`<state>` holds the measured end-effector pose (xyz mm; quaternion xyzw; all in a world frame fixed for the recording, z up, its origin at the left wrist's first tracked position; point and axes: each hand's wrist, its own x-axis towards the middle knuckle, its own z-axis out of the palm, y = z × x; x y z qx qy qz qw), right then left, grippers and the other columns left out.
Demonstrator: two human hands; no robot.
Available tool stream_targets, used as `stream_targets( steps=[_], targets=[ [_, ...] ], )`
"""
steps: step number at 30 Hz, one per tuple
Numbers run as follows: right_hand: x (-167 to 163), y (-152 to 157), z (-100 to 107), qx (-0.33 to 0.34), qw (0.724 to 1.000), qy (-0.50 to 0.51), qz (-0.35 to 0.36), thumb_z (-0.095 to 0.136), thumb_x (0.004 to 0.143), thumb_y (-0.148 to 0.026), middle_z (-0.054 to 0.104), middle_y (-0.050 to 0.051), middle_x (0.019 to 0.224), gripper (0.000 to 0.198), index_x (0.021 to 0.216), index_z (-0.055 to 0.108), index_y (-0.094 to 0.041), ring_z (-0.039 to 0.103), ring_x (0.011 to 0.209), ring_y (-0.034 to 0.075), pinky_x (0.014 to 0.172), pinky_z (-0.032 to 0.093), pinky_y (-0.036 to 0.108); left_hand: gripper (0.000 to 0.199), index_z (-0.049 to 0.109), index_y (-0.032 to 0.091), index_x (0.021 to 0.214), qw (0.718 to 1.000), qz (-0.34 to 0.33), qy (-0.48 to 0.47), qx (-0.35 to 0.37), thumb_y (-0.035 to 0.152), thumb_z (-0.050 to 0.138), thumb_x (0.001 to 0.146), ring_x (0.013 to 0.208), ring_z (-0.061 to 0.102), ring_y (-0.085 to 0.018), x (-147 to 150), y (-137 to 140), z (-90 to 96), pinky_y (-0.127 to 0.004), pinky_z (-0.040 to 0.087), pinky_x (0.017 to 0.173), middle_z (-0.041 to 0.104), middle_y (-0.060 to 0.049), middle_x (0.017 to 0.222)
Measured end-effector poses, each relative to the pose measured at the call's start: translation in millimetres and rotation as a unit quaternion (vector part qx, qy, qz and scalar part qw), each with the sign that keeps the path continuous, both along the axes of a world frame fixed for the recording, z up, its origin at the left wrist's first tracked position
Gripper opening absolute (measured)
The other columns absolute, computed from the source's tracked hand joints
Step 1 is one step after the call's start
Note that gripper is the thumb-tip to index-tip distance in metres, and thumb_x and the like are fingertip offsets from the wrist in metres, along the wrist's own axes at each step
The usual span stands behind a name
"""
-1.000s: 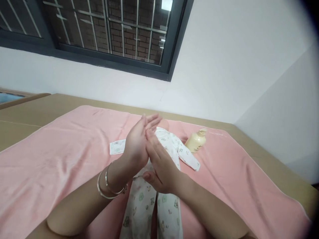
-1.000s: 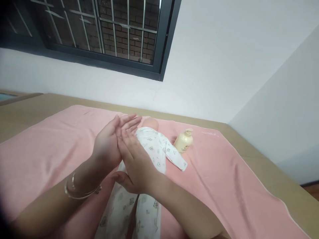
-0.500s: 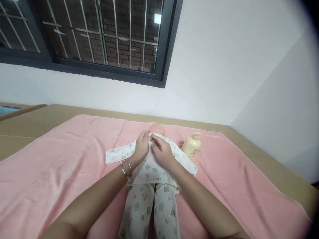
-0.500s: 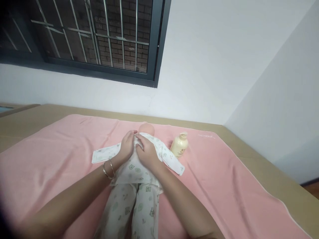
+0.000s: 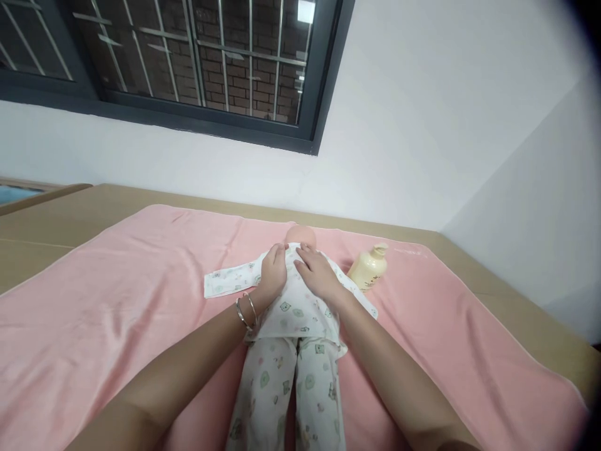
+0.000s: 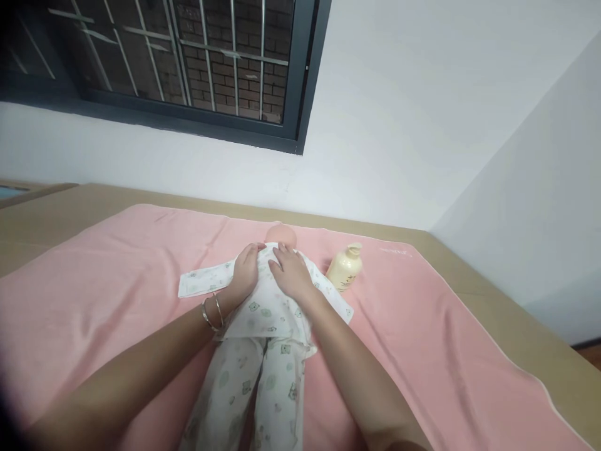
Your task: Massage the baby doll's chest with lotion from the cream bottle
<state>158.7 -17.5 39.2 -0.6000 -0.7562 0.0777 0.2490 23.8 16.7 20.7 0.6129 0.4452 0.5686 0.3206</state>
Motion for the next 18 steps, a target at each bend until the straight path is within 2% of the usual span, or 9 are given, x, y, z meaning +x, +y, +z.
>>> stream_targets(
  steps=[3,6,8,10,12,14,18],
  targets=[
    [-23.3,-21.8,2.5,-0.005,0.995,-0.079,-0.055,0.034,0.098,-0.033,0.031,0.019,0.155,0.054,0.146,0.039,-0.008,0.023,0.146,0.035,0.115,0.02,0.056,0.033,0.062,0.02,0.092,0.999,0.007,-0.03,-0.014,0.035,0.033,0.095,0.106,0.061,-0.02,0.3,2.3,-4.4,-0.036,0.044,0.098,0.069,-0.006,0.104],
    [-36.3,-35.9,5.4,0.019,0.992,-0.121,0.024,0.039,0.096,-0.027,0.033,0.014,0.155,0.051,0.145,0.043,-0.012,0.02,0.147,0.032,0.118,0.012,0.053,0.034,0.063,0.02,0.091,0.998,0.01,-0.061,-0.031,0.037,0.034,0.095,0.105,0.062,-0.02,0.4,3.5,-6.8,-0.036,0.044,0.099,0.069,-0.007,0.104],
    [-31.0,-32.5,7.1,0.025,0.99,-0.114,0.085,0.041,0.096,-0.027,0.038,0.007,0.154,0.048,0.142,0.047,-0.02,0.022,0.147,0.027,0.119,0.009,0.05,0.034,0.063,0.019,0.092,0.997,0.011,-0.065,-0.033,0.036,0.034,0.095,0.104,0.062,-0.02,0.0,2.6,-5.9,-0.036,0.045,0.098,0.07,-0.007,0.104],
    [-17.2,-20.9,7.9,0.023,0.99,-0.087,0.109,0.04,0.098,-0.032,0.039,0.0,0.153,0.043,0.138,0.052,-0.028,0.021,0.147,0.024,0.119,0.009,0.05,0.034,0.063,0.019,0.093,0.998,0.007,-0.055,-0.022,0.034,0.033,0.095,0.104,0.062,-0.02,-0.9,0.7,-4.0,-0.035,0.046,0.096,0.069,-0.007,0.103],
    [-2.7,-8.0,7.7,0.011,0.995,-0.055,0.085,0.034,0.101,-0.038,0.038,-0.002,0.154,0.042,0.137,0.052,-0.031,0.02,0.148,0.023,0.119,0.011,0.051,0.034,0.063,0.019,0.094,0.999,-0.001,-0.038,-0.008,0.033,0.032,0.095,0.104,0.062,-0.019,-1.9,-1.2,-2.4,-0.035,0.045,0.097,0.069,-0.007,0.104],
    [4.8,-1.5,7.2,-0.011,0.999,-0.038,0.026,0.029,0.102,-0.042,0.034,0.001,0.156,0.046,0.141,0.047,-0.028,0.021,0.147,0.024,0.118,0.015,0.051,0.035,0.063,0.019,0.093,1.0,-0.002,-0.025,-0.002,0.034,0.031,0.096,0.105,0.061,-0.02,-2.7,-2.3,-1.9,-0.035,0.045,0.097,0.069,-0.007,0.104],
    [-7.8,-18.4,8.7,-0.056,0.99,-0.081,-0.102,0.028,0.1,-0.045,0.028,0.02,0.156,0.062,0.15,0.032,-0.007,0.026,0.145,0.034,0.114,0.023,0.053,0.035,0.063,0.02,0.092,1.0,0.007,-0.019,-0.001,0.035,0.031,0.096,0.106,0.061,-0.02,-2.8,-2.5,-3.6,-0.036,0.044,0.098,0.068,-0.007,0.105]
  ],
)
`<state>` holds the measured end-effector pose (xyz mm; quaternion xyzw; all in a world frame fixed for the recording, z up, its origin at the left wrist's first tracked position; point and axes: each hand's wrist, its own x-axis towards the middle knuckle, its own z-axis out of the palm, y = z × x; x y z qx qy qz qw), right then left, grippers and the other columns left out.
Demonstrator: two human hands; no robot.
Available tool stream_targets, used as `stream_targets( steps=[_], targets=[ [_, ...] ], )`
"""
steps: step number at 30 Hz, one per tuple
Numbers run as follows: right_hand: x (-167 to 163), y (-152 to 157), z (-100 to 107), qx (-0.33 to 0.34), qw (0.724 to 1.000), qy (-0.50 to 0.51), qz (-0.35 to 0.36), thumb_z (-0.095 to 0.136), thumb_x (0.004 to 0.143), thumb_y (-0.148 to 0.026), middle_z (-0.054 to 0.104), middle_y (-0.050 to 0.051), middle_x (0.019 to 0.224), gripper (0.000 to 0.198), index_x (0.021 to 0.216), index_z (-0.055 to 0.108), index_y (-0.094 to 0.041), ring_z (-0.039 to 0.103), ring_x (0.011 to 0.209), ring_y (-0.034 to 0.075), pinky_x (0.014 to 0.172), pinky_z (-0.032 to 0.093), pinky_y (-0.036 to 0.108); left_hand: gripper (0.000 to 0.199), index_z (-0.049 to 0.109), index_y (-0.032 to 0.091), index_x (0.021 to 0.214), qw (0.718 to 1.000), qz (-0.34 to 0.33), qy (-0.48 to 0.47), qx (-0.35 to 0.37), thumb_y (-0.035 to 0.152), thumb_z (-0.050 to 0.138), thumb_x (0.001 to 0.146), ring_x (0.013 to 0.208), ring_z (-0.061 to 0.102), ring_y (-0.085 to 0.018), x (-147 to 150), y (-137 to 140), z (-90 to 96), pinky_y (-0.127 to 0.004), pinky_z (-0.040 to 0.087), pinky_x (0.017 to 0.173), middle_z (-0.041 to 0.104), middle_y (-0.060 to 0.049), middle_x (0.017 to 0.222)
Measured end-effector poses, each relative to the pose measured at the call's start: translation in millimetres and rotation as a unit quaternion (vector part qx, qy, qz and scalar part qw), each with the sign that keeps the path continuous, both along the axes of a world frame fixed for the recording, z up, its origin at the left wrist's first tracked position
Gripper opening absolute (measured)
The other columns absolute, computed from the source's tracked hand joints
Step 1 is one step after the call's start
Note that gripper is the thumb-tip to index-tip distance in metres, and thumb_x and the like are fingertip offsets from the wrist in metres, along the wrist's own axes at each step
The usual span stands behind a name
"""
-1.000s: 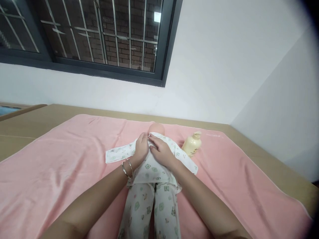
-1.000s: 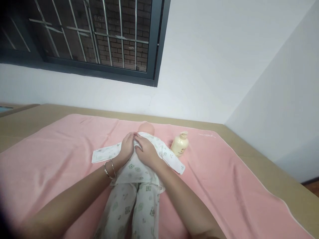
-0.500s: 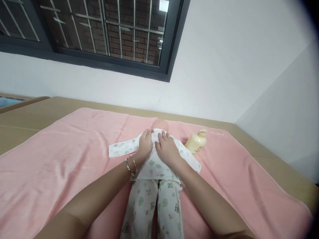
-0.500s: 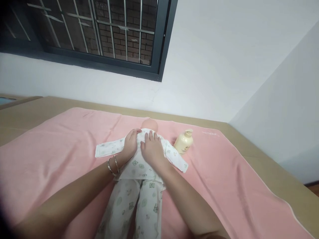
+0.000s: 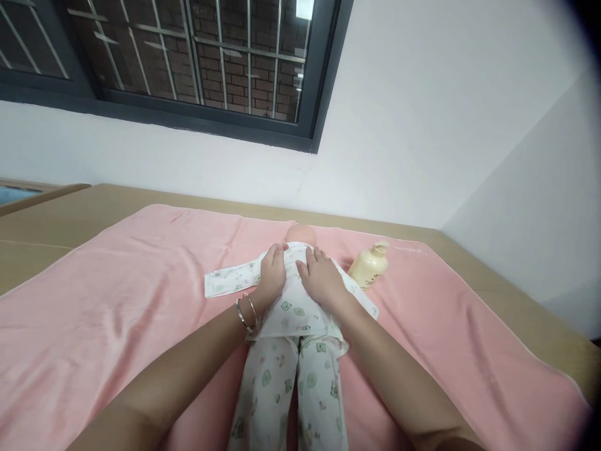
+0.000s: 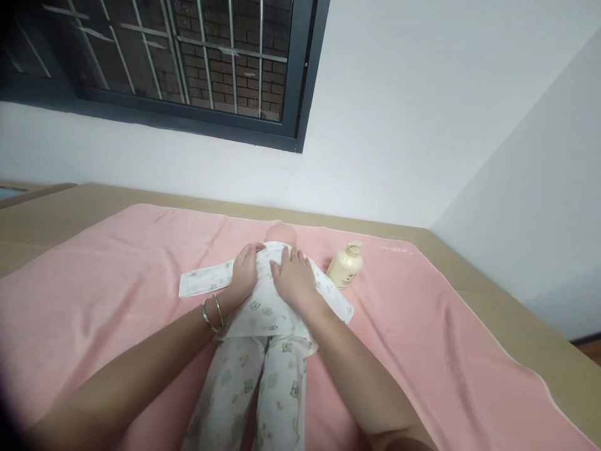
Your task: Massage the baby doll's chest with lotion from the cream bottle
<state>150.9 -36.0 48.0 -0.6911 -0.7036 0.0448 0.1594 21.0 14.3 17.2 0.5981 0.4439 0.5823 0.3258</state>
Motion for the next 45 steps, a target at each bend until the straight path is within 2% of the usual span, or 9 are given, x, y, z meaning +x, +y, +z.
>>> stream_targets(
  steps=[4,11,17,23,27,30,33,39,45],
  targets=[
    [-18.2,-26.9,4.9,0.014,0.996,-0.065,0.063,0.035,0.098,-0.035,0.03,0.027,0.153,0.061,0.146,0.035,0.003,0.025,0.145,0.036,0.116,0.021,0.051,0.033,0.063,0.02,0.093,1.0,0.003,-0.003,-0.002,0.034,0.032,0.096,0.107,0.061,-0.021,1.0,1.1,-0.5,-0.037,0.045,0.098,0.069,-0.007,0.106],
    [1.8,-1.3,1.1,0.079,0.954,0.034,0.288,0.04,0.099,-0.03,0.047,0.001,0.149,0.039,0.135,0.055,-0.029,0.032,0.143,0.022,0.119,0.016,0.049,0.034,0.062,0.019,0.096,1.0,-0.003,-0.005,-0.007,0.034,0.032,0.095,0.106,0.061,-0.02,0.1,0.8,0.3,-0.036,0.045,0.097,0.068,-0.008,0.106],
    [24.6,18.8,-8.7,0.078,0.978,0.084,0.175,0.034,0.1,-0.042,0.04,0.007,0.153,0.049,0.142,0.046,-0.021,0.029,0.144,0.023,0.117,0.021,0.046,0.035,0.062,0.019,0.096,0.999,-0.007,0.033,0.017,0.036,0.031,0.096,0.104,0.061,-0.02,-1.0,0.0,1.6,-0.034,0.045,0.095,0.068,-0.007,0.105],
    [18.8,4.3,9.7,-0.007,0.997,0.032,-0.066,0.022,0.1,-0.046,0.059,0.02,0.131,0.056,0.127,0.056,-0.011,0.055,0.121,0.033,0.099,0.038,0.047,0.037,0.062,0.02,0.1,0.997,-0.003,0.067,0.047,0.038,0.029,0.099,0.105,0.06,-0.021,1.1,-7.9,6.5,-0.036,0.045,0.096,0.068,-0.007,0.105],
    [5.7,-15.9,24.5,-0.019,0.996,-0.072,-0.057,0.032,0.096,-0.029,0.065,0.022,0.117,0.04,0.118,0.06,-0.009,0.058,0.112,0.033,0.095,0.037,0.045,0.03,0.06,0.019,0.111,0.972,-0.012,0.178,0.154,0.03,0.036,0.097,0.111,0.056,-0.023,2.9,-17.6,10.3,-0.04,0.041,0.102,0.064,-0.009,0.114],
    [-0.8,-24.9,27.8,0.02,0.996,-0.084,0.029,0.038,0.093,-0.022,0.066,0.016,0.116,0.034,0.114,0.063,-0.015,0.057,0.113,0.029,0.097,0.036,0.039,0.027,0.064,0.018,0.107,0.941,0.014,0.273,0.199,0.02,0.043,0.091,0.111,0.052,-0.026,4.6,-21.6,11.9,-0.042,0.042,0.1,0.061,-0.012,0.113],
    [-3.5,-22.2,22.4,0.07,0.993,-0.035,0.092,0.033,0.095,-0.019,0.063,0.009,0.126,0.037,0.116,0.064,-0.02,0.051,0.122,0.022,0.103,0.033,0.031,0.031,0.065,0.017,0.107,0.93,0.056,0.324,0.165,0.015,0.042,0.087,0.106,0.052,-0.028,5.9,-19.9,11.3,-0.043,0.044,0.095,0.057,-0.013,0.109],
    [6.6,2.0,0.9,0.069,0.997,0.02,-0.019,0.03,0.1,-0.041,0.06,0.017,0.13,0.046,0.121,0.058,-0.012,0.05,0.123,0.027,0.106,0.031,0.039,0.036,0.06,0.011,0.117,0.923,0.027,0.377,0.076,0.027,0.048,0.086,0.113,0.052,-0.032,2.9,-3.5,6.8,-0.046,0.041,0.1,0.059,-0.017,0.115],
    [21.0,15.2,-7.3,0.018,0.999,0.044,-0.023,0.024,0.099,-0.054,0.049,0.019,0.143,0.061,0.133,0.05,-0.01,0.04,0.135,0.029,0.113,0.017,0.051,0.043,0.055,0.007,0.12,0.905,-0.008,0.423,0.039,0.035,0.046,0.088,0.118,0.051,-0.032,-2.5,6.9,9.5,-0.046,0.036,0.104,0.059,-0.021,0.119]
  ],
)
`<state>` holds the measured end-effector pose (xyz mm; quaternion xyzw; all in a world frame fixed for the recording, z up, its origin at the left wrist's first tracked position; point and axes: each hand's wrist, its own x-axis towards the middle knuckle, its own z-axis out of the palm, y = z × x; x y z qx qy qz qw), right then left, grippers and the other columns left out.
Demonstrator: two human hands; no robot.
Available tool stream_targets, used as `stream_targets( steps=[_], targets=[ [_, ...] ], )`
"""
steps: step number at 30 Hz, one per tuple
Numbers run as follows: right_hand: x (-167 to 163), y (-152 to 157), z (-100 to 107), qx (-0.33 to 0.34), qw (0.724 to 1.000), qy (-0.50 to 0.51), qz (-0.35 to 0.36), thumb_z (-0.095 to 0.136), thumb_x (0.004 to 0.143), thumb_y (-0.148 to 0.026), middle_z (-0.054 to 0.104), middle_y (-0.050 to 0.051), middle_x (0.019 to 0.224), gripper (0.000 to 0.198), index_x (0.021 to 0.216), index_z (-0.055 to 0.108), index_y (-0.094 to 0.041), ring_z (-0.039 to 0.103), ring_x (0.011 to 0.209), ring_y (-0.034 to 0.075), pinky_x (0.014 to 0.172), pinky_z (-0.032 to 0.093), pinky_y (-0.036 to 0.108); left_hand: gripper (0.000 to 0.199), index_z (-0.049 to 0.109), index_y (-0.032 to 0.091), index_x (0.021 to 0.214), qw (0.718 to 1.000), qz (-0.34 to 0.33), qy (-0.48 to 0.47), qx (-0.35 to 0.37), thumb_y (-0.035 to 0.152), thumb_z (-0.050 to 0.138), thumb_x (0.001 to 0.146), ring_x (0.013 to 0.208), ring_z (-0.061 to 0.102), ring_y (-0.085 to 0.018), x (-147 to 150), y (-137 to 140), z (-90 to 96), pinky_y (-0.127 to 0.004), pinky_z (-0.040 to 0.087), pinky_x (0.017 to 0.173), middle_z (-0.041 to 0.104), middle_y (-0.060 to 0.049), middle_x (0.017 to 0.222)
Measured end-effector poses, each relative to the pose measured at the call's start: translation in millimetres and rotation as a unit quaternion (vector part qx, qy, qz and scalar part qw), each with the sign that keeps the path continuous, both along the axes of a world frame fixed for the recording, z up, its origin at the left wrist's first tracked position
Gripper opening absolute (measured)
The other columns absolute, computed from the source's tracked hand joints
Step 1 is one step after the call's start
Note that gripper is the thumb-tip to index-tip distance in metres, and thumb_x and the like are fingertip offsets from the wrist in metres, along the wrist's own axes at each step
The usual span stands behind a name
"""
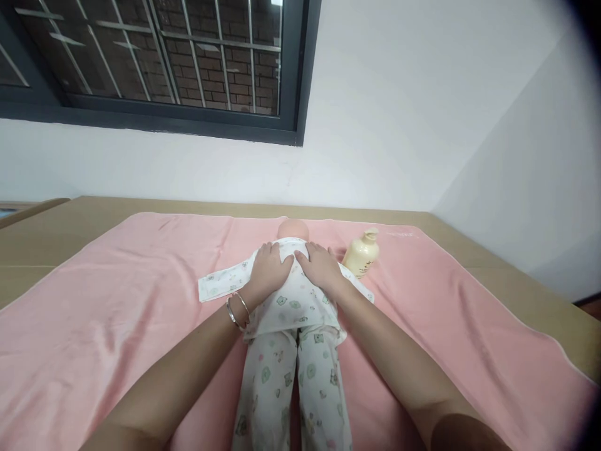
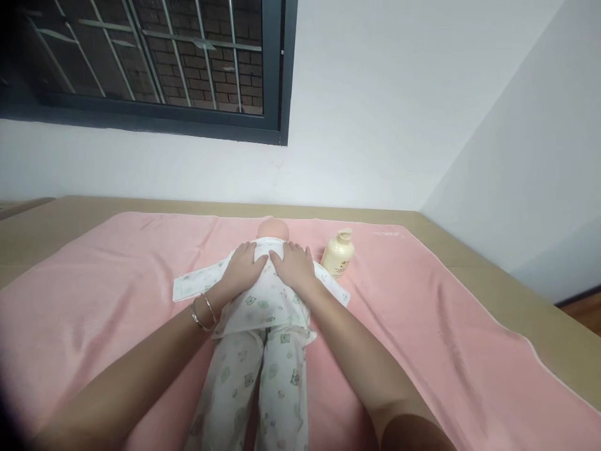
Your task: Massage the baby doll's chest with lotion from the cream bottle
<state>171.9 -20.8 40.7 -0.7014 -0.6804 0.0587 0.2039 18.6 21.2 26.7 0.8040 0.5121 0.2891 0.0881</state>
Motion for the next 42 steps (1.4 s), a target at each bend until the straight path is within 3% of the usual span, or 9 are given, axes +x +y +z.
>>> stream_targets(
  steps=[5,13,18,22,26,31,35,38,42],
  targets=[
    [-9.1,-12.6,10.1,-0.025,0.999,-0.045,0.009,0.022,0.1,-0.047,0.038,0.022,0.151,0.062,0.144,0.037,-0.006,0.03,0.142,0.032,0.114,0.013,0.053,0.044,0.055,0.008,0.121,0.999,0.005,0.037,0.009,0.036,0.043,0.089,0.121,0.049,-0.035,0.0,-7.7,3.5,-0.049,0.034,0.104,0.059,-0.023,0.123],
    [-24.9,-48.9,43.9,-0.028,0.993,-0.091,0.074,0.031,0.097,-0.026,0.068,0.016,0.114,0.037,0.115,0.061,-0.014,0.061,0.108,0.027,0.1,0.035,0.038,0.028,0.066,0.015,0.08,0.989,-0.113,0.079,0.059,0.019,0.04,0.087,0.1,0.06,-0.034,0.6,-33.8,21.3,-0.048,0.042,0.094,0.066,-0.02,0.091],
    [3.5,-11.1,24.6,-0.04,0.997,0.026,0.058,0.022,0.101,-0.042,0.061,0.011,0.131,0.048,0.122,0.059,-0.02,0.052,0.124,0.025,0.105,0.03,0.039,0.032,0.062,0.017,0.109,0.996,-0.076,-0.041,0.01,0.029,0.039,0.092,0.11,0.059,-0.027,-0.9,-10.5,17.8,-0.041,0.043,0.097,0.066,-0.014,0.115],
    [18.7,9.1,5.4,-0.079,0.996,0.045,-0.014,0.02,0.098,-0.058,0.047,0.019,0.145,0.065,0.133,0.053,-0.013,0.036,0.139,0.03,0.11,0.023,0.048,0.042,0.06,0.01,0.109,1.0,-0.006,0.023,-0.003,0.044,0.044,0.091,0.109,0.058,-0.032,-3.6,0.1,9.0,-0.044,0.041,0.096,0.065,-0.019,0.111],
    [7.2,-1.6,7.4,-0.038,0.999,-0.025,-0.019,0.019,0.101,-0.047,0.046,0.023,0.144,0.06,0.131,0.053,-0.008,0.034,0.14,0.031,0.112,0.017,0.052,0.045,0.059,0.006,0.112,0.997,0.013,0.071,0.01,0.042,0.039,0.092,0.108,0.058,-0.035,-2.3,-11.3,14.1,-0.047,0.041,0.094,0.064,-0.024,0.111],
    [-20.4,-36.6,31.9,-0.001,0.994,-0.09,0.057,0.031,0.097,-0.025,0.062,0.02,0.127,0.041,0.122,0.058,-0.008,0.055,0.118,0.028,0.101,0.034,0.037,0.027,0.064,0.015,0.097,0.99,-0.073,0.083,0.089,0.017,0.038,0.089,0.099,0.06,-0.029,5.4,-33.5,23.9,-0.041,0.043,0.092,0.067,-0.016,0.101],
    [-22.9,-45.4,42.4,-0.015,0.997,-0.063,0.044,0.029,0.098,-0.027,0.071,0.011,0.105,0.037,0.107,0.064,-0.02,0.064,0.094,0.024,0.08,0.042,0.031,0.026,0.065,0.018,0.094,0.991,-0.08,0.008,0.11,0.021,0.039,0.092,0.097,0.059,-0.027,4.5,-28.5,20.3,-0.04,0.045,0.09,0.068,-0.011,0.098],
    [-14.5,-32.4,32.7,0.003,0.999,-0.044,0.022,0.026,0.1,-0.035,0.071,0.011,0.105,0.041,0.107,0.063,-0.019,0.064,0.096,0.024,0.091,0.04,0.035,0.031,0.063,0.016,0.107,0.994,-0.037,-0.047,0.095,0.03,0.038,0.095,0.104,0.058,-0.029,1.0,-14.9,12.2,-0.042,0.044,0.094,0.067,-0.014,0.107],
    [-6.5,-10.6,8.9,0.023,0.999,-0.027,-0.002,0.027,0.1,-0.038,0.061,0.016,0.131,0.044,0.118,0.059,-0.013,0.05,0.126,0.026,0.111,0.022,0.044,0.038,0.063,0.01,0.109,0.998,-0.013,-0.034,0.044,0.034,0.035,0.096,0.108,0.057,-0.03,1.4,-3.8,1.0,-0.044,0.043,0.098,0.066,-0.017,0.109]
  ],
)
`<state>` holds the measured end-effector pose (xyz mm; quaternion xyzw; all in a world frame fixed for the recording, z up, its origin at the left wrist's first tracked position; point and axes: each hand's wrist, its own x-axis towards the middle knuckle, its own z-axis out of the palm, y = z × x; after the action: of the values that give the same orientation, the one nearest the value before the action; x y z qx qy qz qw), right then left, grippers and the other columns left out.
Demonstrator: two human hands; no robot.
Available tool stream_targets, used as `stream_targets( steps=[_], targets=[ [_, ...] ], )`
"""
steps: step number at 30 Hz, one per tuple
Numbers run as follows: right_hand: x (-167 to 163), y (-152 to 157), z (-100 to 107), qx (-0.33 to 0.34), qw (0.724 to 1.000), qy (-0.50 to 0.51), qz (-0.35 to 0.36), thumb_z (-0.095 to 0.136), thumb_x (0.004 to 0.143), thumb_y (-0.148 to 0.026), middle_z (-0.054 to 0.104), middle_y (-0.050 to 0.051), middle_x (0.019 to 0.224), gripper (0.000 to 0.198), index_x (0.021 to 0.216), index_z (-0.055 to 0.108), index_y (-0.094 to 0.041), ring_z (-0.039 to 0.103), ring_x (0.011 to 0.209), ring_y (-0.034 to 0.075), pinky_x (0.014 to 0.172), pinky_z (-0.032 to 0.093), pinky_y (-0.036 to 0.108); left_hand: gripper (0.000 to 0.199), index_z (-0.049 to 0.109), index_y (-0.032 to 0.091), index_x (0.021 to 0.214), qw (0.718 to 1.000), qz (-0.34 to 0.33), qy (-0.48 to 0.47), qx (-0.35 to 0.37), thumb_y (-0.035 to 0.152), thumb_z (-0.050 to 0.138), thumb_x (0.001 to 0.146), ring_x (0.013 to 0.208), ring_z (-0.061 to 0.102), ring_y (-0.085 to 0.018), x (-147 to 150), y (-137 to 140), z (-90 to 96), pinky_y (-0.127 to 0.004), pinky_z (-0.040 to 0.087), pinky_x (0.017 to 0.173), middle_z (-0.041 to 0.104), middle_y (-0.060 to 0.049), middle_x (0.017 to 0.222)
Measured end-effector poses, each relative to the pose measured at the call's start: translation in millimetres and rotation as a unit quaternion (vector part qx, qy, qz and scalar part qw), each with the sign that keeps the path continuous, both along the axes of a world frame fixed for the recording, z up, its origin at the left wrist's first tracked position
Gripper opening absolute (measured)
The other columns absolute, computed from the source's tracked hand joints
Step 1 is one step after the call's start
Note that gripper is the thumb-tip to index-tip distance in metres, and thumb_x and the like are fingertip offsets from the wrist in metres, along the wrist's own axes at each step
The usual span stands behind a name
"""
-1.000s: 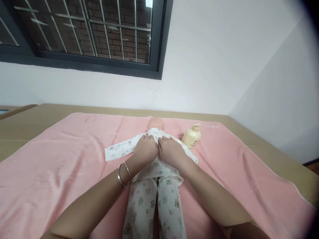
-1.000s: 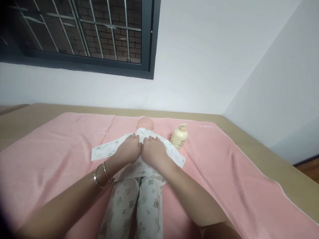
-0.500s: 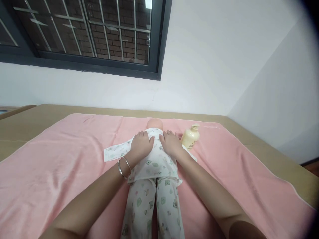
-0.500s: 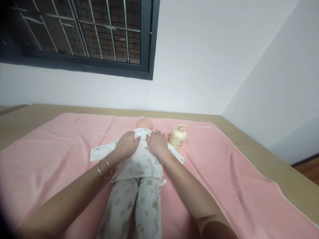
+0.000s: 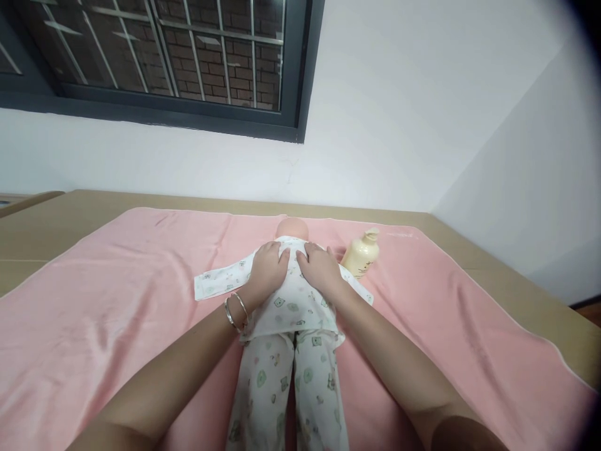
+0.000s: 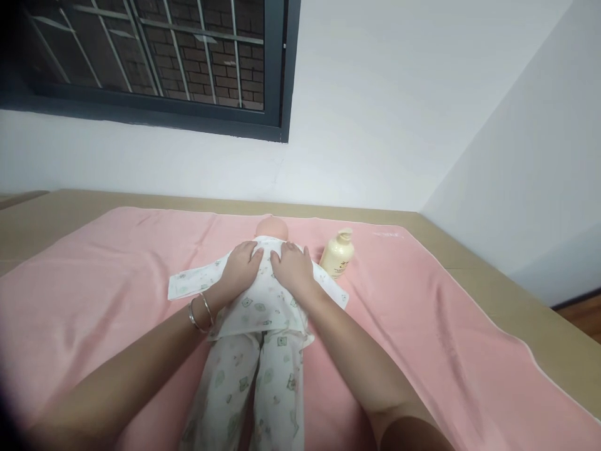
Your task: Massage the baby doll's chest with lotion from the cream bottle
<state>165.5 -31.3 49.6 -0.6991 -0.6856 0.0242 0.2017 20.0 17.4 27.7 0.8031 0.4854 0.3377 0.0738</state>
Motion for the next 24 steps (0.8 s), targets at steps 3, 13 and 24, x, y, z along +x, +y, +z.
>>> stream_targets(
  steps=[3,13,24],
  targets=[
    [0.6,6.8,-11.6,-0.009,1.0,0.013,-0.012,0.025,0.1,-0.041,0.047,0.017,0.146,0.051,0.134,0.05,-0.011,0.036,0.139,0.026,0.114,0.016,0.048,0.041,0.06,0.009,0.116,0.999,0.017,0.028,-0.007,0.038,0.04,0.095,0.114,0.055,-0.031,2.7,0.4,-4.4,-0.044,0.04,0.101,0.063,-0.018,0.117],
    [-0.5,6.9,-15.3,-0.025,0.999,0.014,-0.02,0.021,0.1,-0.042,0.039,0.015,0.152,0.056,0.143,0.041,-0.012,0.03,0.142,0.027,0.115,0.013,0.05,0.04,0.057,0.011,0.12,0.998,0.023,0.051,-0.01,0.037,0.038,0.097,0.115,0.055,-0.027,2.9,-0.5,-4.1,-0.041,0.041,0.102,0.064,-0.015,0.118],
    [-12.2,-7.2,-8.4,0.007,0.995,-0.099,-0.032,0.021,0.101,-0.036,0.053,0.023,0.138,0.055,0.135,0.048,-0.003,0.045,0.131,0.029,0.116,0.007,0.047,0.03,0.062,0.012,0.099,0.987,0.055,0.139,0.059,0.027,0.037,0.095,0.097,0.058,-0.028,4.8,-21.9,9.5,-0.041,0.045,0.088,0.064,-0.015,0.097]
  ],
)
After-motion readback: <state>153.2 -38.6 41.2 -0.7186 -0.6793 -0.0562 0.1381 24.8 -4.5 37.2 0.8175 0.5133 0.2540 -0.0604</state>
